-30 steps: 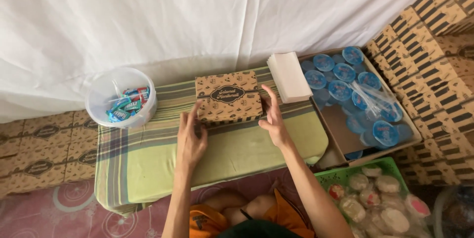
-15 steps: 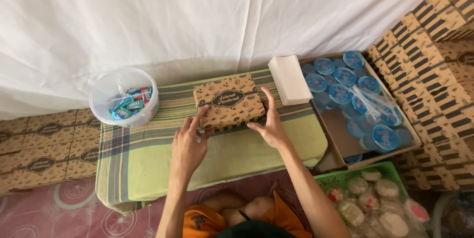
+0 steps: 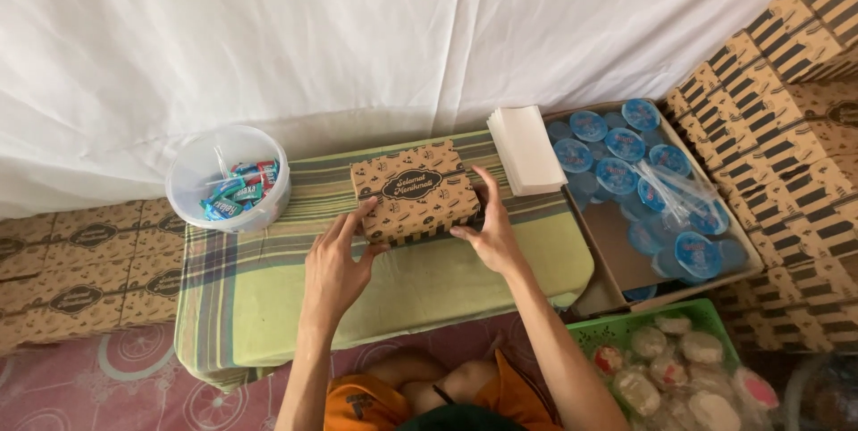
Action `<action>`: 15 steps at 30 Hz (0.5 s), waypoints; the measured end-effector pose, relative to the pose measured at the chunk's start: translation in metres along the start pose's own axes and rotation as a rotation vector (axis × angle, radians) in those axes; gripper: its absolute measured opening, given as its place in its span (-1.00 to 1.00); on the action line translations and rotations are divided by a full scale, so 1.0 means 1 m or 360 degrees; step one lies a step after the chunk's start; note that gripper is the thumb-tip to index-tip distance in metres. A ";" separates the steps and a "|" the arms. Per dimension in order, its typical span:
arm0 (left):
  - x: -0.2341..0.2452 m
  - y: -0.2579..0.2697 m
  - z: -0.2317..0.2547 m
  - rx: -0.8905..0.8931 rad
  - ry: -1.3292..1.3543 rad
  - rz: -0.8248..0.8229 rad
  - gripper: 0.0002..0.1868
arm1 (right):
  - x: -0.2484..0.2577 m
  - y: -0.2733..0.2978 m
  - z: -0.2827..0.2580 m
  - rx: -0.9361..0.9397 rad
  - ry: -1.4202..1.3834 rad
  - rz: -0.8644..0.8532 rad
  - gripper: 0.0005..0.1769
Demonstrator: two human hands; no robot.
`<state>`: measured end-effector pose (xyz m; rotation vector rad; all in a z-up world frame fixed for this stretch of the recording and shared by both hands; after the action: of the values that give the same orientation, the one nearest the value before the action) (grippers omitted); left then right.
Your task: A person manually assembles a snack box by placing a folded napkin, a plastic cup of water, and several packaged snacks into a cardboard box before closing it.
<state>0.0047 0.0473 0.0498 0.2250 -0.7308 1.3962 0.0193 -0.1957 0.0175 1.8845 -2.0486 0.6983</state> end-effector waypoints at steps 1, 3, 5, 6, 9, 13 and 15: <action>0.000 0.000 0.000 0.0003 -0.0001 0.0000 -0.28 | 0.000 0.000 -0.001 -0.0001 -0.0001 -0.0003 0.19; 0.001 0.000 0.000 0.0037 0.0073 -0.0012 -0.28 | 0.000 0.001 -0.003 0.0022 -0.0019 -0.0003 0.20; 0.001 0.000 0.000 0.0075 0.0122 -0.0015 -0.27 | 0.000 0.001 -0.003 0.0022 -0.0034 -0.0001 0.20; 0.001 0.000 0.000 0.0111 0.0171 -0.0021 -0.26 | 0.000 0.001 -0.003 0.0021 -0.0048 0.0003 0.21; 0.002 0.001 0.002 0.0174 0.0382 -0.0013 -0.26 | 0.000 0.003 -0.013 0.0020 -0.0008 0.0009 0.21; 0.011 -0.002 0.008 0.0275 0.0316 -0.0047 -0.27 | 0.003 0.003 -0.015 0.0024 0.0019 0.0020 0.16; 0.016 -0.004 0.012 0.0322 0.0087 -0.0076 -0.25 | 0.006 0.002 -0.016 0.0069 -0.0039 0.0051 0.23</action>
<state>0.0048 0.0526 0.0699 0.3591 -0.5355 1.4258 0.0148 -0.1919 0.0339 1.8962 -2.0994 0.7369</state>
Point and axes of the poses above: each hand's wrist, its own y-axis away from the middle knuckle, its own x-axis out of the back of the hand, z = x × y, the point moved 4 cm from there along -y, towards the middle knuckle, and after that the axes turned 14 degrees about y, right-handed, at the moved point
